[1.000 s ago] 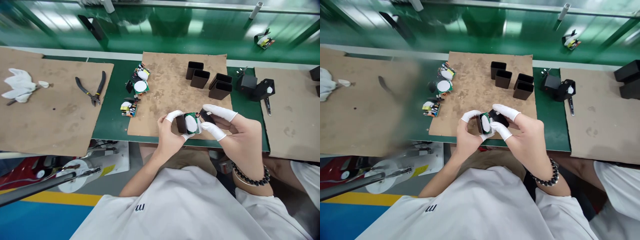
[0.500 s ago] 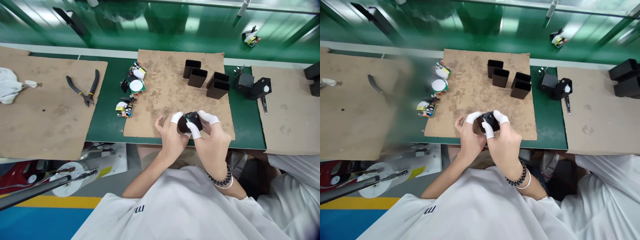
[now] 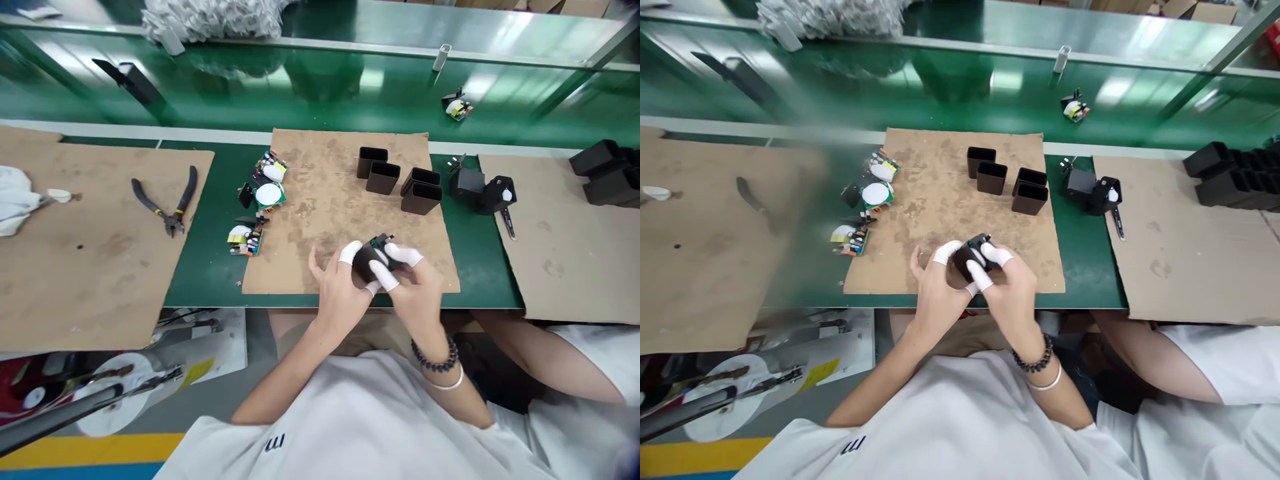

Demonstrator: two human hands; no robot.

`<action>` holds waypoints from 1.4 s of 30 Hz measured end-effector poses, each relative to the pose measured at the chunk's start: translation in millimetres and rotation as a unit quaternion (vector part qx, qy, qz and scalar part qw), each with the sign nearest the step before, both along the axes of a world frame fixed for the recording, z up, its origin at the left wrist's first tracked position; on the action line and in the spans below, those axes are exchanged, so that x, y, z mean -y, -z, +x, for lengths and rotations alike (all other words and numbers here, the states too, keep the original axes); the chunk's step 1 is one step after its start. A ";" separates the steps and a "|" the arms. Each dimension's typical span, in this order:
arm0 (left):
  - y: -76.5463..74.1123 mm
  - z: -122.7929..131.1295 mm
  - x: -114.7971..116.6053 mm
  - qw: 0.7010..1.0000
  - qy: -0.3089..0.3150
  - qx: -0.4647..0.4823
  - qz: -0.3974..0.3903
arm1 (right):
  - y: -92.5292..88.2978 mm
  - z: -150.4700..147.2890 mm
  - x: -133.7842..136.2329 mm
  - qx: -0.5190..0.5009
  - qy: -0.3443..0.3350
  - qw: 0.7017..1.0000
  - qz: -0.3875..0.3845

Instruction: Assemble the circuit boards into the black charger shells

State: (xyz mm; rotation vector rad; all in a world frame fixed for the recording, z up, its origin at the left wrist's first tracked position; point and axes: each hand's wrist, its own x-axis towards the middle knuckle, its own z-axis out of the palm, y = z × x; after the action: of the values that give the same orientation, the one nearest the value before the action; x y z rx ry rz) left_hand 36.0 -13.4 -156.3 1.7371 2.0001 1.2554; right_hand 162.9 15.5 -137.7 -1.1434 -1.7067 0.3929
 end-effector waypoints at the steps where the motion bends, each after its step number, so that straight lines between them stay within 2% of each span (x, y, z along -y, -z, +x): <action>1: -1.1 -3.6 1.6 1.000 0.011 0.005 -0.015 | -5.4 7.7 -4.8 0.006 0.005 1.000 0.028; 4: -2.2 -21.3 5.9 1.000 -0.004 0.008 -0.019 | -15.6 27.2 -15.6 0.059 0.023 0.993 0.096; 7: 0.6 -40.9 7.0 0.998 -0.058 0.000 0.002 | -13.6 37.7 -20.8 0.135 -0.029 0.988 0.070; 9: 3.2 -48.5 6.2 0.997 -0.079 0.000 0.009 | -9.0 40.4 -21.8 0.126 -0.025 0.990 0.063; 12: 4.9 -49.3 4.8 0.997 -0.077 -0.002 0.012 | -2.6 39.6 -20.8 0.083 -0.012 0.994 0.068; 15: 3.5 -44.3 4.1 0.998 -0.063 -0.007 0.006 | 2.0 37.5 -17.7 0.107 -0.030 0.992 0.060; 18: -0.5 -40.2 4.3 0.999 -0.051 -0.002 0.010 | 7.9 36.8 -13.3 0.098 0.021 0.991 0.083; 20: -3.5 -36.8 5.5 0.999 -0.031 0.015 0.024 | 14.1 35.8 -11.2 0.098 0.028 0.993 0.065; 22: -5.5 -30.9 7.4 0.999 0.021 0.037 0.025 | 19.6 33.1 -10.2 0.088 0.003 0.996 0.007; 23: -5.9 -26.8 8.3 0.997 0.057 0.048 0.017 | 21.0 30.9 -9.9 0.059 -0.009 0.998 -0.031; 25: -6.0 -17.2 8.8 0.989 0.130 0.066 0.007 | 18.8 24.8 -8.5 -0.071 -0.020 0.991 -0.116; 26: -6.2 -12.3 8.0 0.985 0.156 0.075 0.013 | 15.2 21.1 -7.2 -0.164 -0.025 0.972 -0.168; 27: -6.9 -7.8 6.6 0.982 0.168 0.084 0.029 | 10.3 17.1 -5.4 -0.260 -0.037 0.937 -0.232; 28: -8.4 -3.9 4.5 0.980 0.167 0.093 0.052 | 4.5 13.3 -3.5 -0.348 -0.060 0.884 -0.306; 29: -11.0 -0.9 2.0 0.980 0.158 0.100 0.075 | -1.5 9.9 -1.7 -0.417 -0.092 0.818 -0.384; 31: -18.9 2.7 -3.3 0.980 0.127 0.115 0.104 | -12.1 5.4 0.8 -0.491 -0.168 0.675 -0.524; 32: -23.8 3.5 -5.5 0.979 0.115 0.128 0.108 | -15.7 4.4 1.1 -0.508 -0.197 0.615 -0.570; 33: -28.9 3.8 -7.2 0.978 0.107 0.145 0.105 | -17.8 4.2 0.9 -0.521 -0.212 0.571 -0.598; 34: -33.6 3.9 -8.3 0.975 0.103 0.168 0.099 | -18.5 4.4 0.3 -0.533 -0.214 0.544 -0.612; 35: -37.8 3.8 -8.9 0.972 0.099 0.193 0.091 | -17.8 4.9 -0.5 -0.543 -0.209 0.530 -0.617; 37: -44.2 3.3 -8.5 0.964 0.089 0.239 0.077 | -13.6 5.8 -1.9 -0.552 -0.200 0.528 -0.614; 40: -49.0 2.1 -6.4 0.953 0.070 0.288 0.059 | -6.4 5.3 -2.4 -0.534 -0.216 0.556 -0.599; 42: -50.5 0.4 -5.9 0.942 0.061 0.326 0.046 | -4.1 5.1 -2.6 -0.516 -0.232 0.591 -0.575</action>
State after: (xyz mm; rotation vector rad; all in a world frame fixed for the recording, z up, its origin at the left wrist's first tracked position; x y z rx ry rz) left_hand 36.4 -7.5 -105.8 1.2171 1.4465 1.6262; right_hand 167.9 18.1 -133.6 -0.8293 -0.4513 2.2333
